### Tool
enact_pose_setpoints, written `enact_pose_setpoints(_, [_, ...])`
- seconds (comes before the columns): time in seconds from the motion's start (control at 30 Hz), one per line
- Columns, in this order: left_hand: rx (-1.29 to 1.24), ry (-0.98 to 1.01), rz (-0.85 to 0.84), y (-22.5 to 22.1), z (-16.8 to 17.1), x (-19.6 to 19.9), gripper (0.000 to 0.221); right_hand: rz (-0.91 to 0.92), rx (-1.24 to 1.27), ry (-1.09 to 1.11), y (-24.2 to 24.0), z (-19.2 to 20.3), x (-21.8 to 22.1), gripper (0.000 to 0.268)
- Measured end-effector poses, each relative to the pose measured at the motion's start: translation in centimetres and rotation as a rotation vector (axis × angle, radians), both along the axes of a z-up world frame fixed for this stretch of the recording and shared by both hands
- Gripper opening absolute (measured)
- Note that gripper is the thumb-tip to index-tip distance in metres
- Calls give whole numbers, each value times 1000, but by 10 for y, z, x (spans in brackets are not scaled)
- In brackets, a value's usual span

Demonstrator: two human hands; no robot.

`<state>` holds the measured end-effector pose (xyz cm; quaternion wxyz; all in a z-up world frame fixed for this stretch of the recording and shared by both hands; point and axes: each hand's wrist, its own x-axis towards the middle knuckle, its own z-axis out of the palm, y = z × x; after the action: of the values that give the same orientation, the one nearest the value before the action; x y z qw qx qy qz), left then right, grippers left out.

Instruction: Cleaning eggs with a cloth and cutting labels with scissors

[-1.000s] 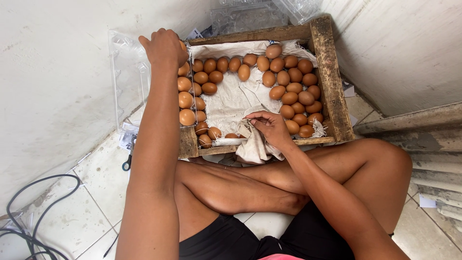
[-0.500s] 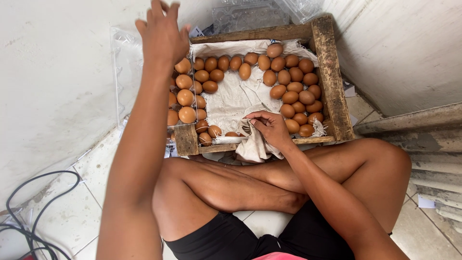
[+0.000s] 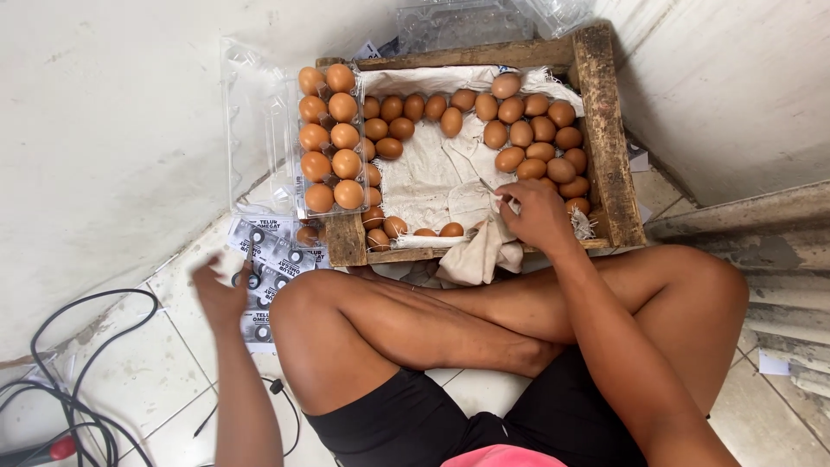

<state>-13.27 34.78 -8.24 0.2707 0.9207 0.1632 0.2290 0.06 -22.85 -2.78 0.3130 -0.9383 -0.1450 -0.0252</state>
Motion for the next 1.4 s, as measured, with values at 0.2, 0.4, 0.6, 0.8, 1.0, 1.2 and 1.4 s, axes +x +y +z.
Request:
enact_pose_setpoints(0.2, [-30,498,343,-34,-59,-60,51,97,259,-103,17,-9,-6,18])
enact_pose_setpoints(0.4, [6,498,346,-37,-33,-13,79,108,306,-118,16,-6,-4,15])
enact_pose_setpoints(0.6, [3,675,325,12,-71,8,81,103,328,-96,19,-1,-2,14])
enact_pose_setpoints(0.8, [70,561,339,67,-120,-2,38,82,361,-82,18,-3,-2,14])
enact_pose_setpoints(1.0, [-202,598,291,46,-75,-22,27,69,352,-71,18,-1,-4,15])
enact_pose_setpoints(1.2, [-122,540,338,55,-77,-23,26,88,347,-72,19,2,-5,15])
enact_pose_setpoints(1.4, [-214,469,374,42,-89,0,13,104,337,-74,18,-1,-4,14])
